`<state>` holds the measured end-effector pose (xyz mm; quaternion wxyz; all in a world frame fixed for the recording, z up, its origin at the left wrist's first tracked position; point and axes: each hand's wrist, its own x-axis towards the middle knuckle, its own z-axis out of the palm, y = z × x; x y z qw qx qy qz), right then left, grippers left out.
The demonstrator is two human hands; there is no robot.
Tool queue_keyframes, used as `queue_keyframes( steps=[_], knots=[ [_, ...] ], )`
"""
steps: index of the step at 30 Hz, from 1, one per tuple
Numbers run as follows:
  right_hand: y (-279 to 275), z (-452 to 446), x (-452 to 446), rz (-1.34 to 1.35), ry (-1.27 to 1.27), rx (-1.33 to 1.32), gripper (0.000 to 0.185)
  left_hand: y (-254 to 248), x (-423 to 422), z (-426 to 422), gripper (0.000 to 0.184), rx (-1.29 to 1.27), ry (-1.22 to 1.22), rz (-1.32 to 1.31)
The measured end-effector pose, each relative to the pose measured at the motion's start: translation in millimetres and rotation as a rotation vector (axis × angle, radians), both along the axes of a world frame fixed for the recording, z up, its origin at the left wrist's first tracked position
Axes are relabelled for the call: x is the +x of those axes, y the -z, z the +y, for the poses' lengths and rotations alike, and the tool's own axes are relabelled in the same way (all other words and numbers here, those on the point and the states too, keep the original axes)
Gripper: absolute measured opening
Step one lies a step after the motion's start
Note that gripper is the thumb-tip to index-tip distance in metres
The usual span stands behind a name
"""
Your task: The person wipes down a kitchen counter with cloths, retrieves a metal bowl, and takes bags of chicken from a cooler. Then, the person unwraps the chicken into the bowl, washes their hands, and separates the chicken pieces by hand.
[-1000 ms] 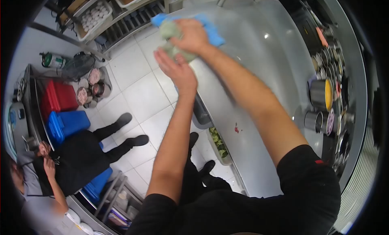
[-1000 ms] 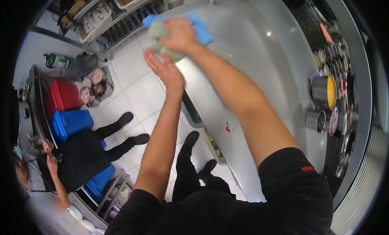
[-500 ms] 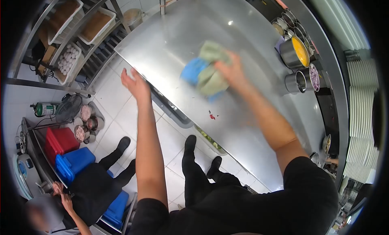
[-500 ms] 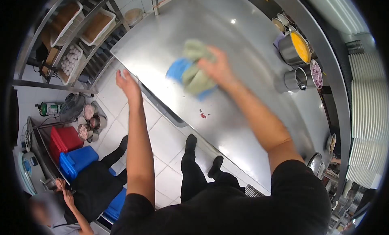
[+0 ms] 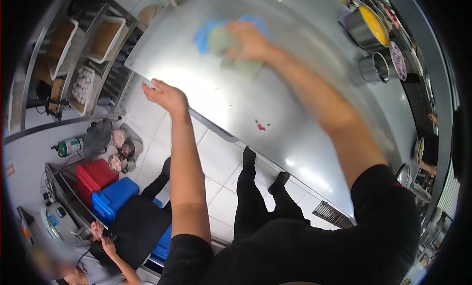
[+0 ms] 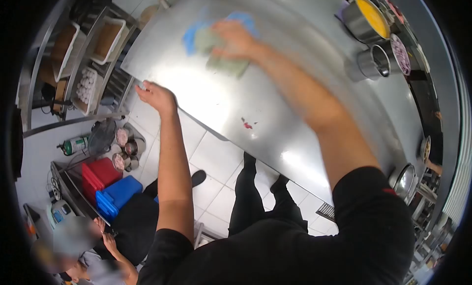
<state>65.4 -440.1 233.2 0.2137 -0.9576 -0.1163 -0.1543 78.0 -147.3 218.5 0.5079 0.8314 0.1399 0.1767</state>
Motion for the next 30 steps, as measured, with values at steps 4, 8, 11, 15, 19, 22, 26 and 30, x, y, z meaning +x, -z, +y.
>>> queue_keyframes(
  steps=[4,8,11,15,19,22,26,30],
  knots=[
    [-29.1,92.5,-132.8,0.069,-0.312,0.15,0.051,6.4,2.0,5.2,0.071,0.02,-0.003,0.054],
    [-43.3,85.1,-295.1,0.259,-0.335,0.242,0.035,9.9,6.7,5.2,0.071,0.145,0.005,0.032],
    [-54.1,36.1,-418.8,0.269,-0.033,0.131,0.037,-0.1,4.5,5.7,0.07,0.276,-0.02,-0.014],
    [-61.1,-10.0,-565.0,0.326,0.458,0.151,0.035,-5.8,0.9,-2.1,0.064,0.545,0.0,-0.134],
    [-95.1,-6.8,-568.9,0.317,0.935,0.776,0.033,-5.0,5.8,-3.0,0.061,0.667,0.087,-0.216],
    [-99.8,43.4,-474.9,0.255,0.744,0.609,0.048,-10.6,1.1,-3.7,0.058,0.734,0.138,-0.265],
    [-64.8,123.5,-326.7,0.15,0.367,0.275,0.062,-14.0,0.7,-5.7,0.055,0.717,0.153,-0.217],
    [-40.4,170.8,-202.5,0.101,0.224,0.092,0.055,-4.0,8.7,0.6,0.055,0.763,0.165,-0.21]
  ],
)
